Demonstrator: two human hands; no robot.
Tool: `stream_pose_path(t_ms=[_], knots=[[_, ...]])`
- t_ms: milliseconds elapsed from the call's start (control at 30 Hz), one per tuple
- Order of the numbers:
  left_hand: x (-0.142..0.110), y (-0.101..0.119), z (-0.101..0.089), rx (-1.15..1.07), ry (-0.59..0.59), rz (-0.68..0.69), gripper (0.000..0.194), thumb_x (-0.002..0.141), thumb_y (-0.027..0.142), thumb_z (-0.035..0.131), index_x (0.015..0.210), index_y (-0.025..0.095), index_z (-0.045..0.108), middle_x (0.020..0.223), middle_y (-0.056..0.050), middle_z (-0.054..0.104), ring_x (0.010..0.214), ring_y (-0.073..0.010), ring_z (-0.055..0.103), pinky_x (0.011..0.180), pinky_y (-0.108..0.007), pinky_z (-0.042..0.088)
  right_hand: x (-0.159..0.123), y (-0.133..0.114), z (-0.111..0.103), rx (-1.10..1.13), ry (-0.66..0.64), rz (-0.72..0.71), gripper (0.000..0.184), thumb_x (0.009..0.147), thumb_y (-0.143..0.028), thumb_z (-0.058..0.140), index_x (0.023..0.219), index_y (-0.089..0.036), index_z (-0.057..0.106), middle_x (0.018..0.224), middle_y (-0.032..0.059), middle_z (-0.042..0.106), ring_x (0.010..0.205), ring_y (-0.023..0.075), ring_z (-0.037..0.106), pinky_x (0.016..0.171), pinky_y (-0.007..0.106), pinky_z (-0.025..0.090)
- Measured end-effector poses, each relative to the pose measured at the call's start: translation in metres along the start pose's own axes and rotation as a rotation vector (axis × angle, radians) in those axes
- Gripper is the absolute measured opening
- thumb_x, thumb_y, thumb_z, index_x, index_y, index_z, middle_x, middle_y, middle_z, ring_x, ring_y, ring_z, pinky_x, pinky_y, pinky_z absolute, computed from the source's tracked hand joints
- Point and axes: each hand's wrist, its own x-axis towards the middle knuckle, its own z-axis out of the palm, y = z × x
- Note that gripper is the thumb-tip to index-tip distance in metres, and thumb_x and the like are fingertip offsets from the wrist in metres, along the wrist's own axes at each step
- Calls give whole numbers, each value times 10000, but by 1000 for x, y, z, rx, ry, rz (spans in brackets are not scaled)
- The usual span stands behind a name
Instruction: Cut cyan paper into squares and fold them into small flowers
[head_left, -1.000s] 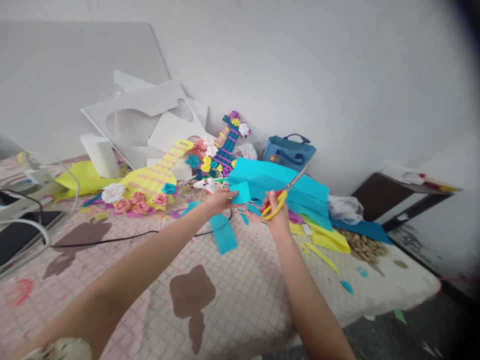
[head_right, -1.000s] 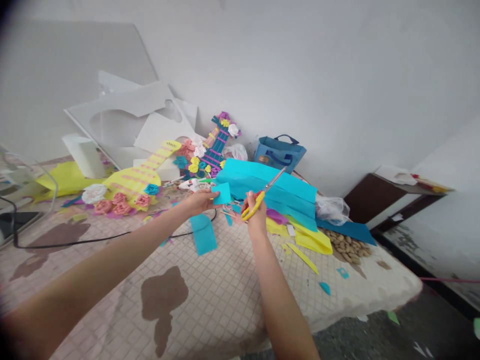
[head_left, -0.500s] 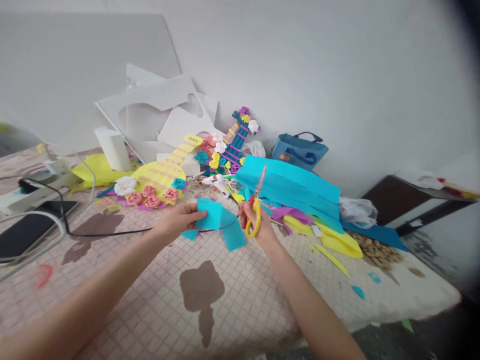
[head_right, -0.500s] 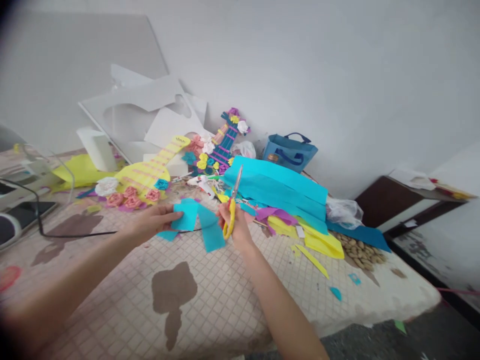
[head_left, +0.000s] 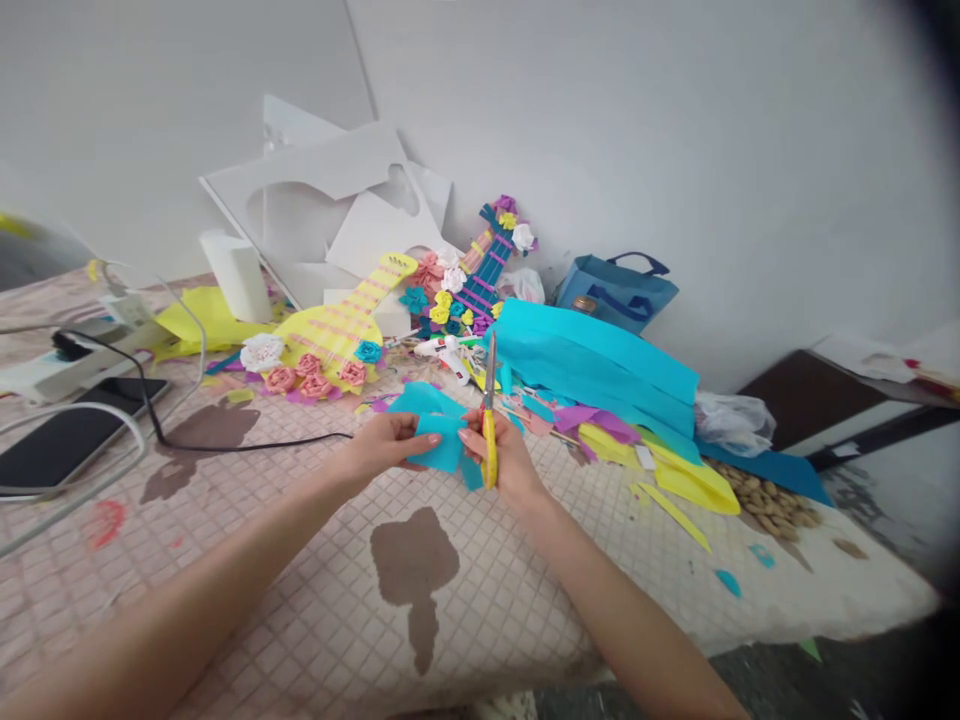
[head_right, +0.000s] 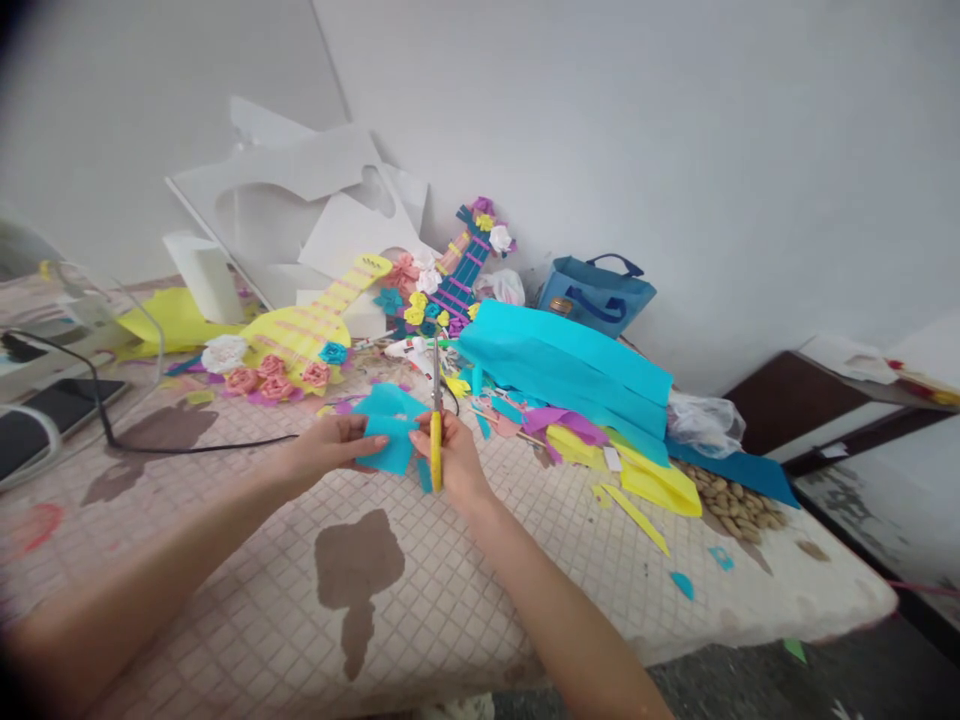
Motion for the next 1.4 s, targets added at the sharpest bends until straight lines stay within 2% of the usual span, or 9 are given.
stream_pose_path(t_ms=[300,400,500,633,733,800,1000,1200,1400], knots=[[3,-3,-5,9,87,8,353,624,405,789,824,128,697,790,-77,723,709,-191,669,651,-286,555,-12,-1,13,23,-124,140,356,573,-334,797,761,-178,538,602,-57,545,484,75,511,409,185,317],[0,-3,-2,-75,52,-18,379,665,391,772,936,137,698,898,-89,722,757,-184,671,659,-266,554,-15,-1,16,54,-118,130,333,581,-304,790,765,-180,542,615,-63,549,479,62,497,429,186,327],[-1,-4,1,-247,20,-108,319,688,321,773,940,142,697,918,-84,719,757,-160,672,664,-238,555,-16,0,16,41,-108,118,329,593,-317,788,789,-184,561,613,-61,544,483,63,485,436,189,327],[3,-1,-2,-402,106,-123,151,726,190,742,846,118,686,810,-67,718,666,-133,664,621,-216,564,-22,1,20,39,-102,122,362,642,-442,757,824,-196,563,630,-41,551,487,83,477,454,214,355],[4,7,-7,-483,193,-105,27,783,126,671,809,119,667,788,-52,716,649,-132,665,604,-237,580,-31,3,24,101,-210,112,419,706,-569,668,885,-202,574,726,-6,575,546,102,510,517,240,405],[4,14,-11,-533,251,-102,58,821,99,615,784,123,653,759,-34,710,629,-122,660,588,-238,582,-38,5,27,167,-285,107,500,698,-651,624,915,-202,592,727,-1,552,582,112,516,552,245,419],[1,29,-22,-668,311,-85,109,849,75,567,812,146,640,729,-10,708,591,-111,657,576,-235,578,-55,2,35,272,-618,392,688,678,-820,427,867,-198,652,617,6,493,510,137,488,507,273,418],[3,33,-32,-723,352,-53,99,838,82,587,776,155,610,662,14,676,557,-104,644,567,-226,567,-60,-3,39,257,-673,457,704,617,-857,442,756,-204,664,582,0,478,445,116,451,454,248,378],[1,35,-33,-728,379,-47,104,838,84,585,759,150,584,619,18,654,507,-105,626,511,-220,549,-59,5,39,248,-729,495,768,644,-865,383,784,-160,655,562,7,488,434,112,451,427,234,388]])
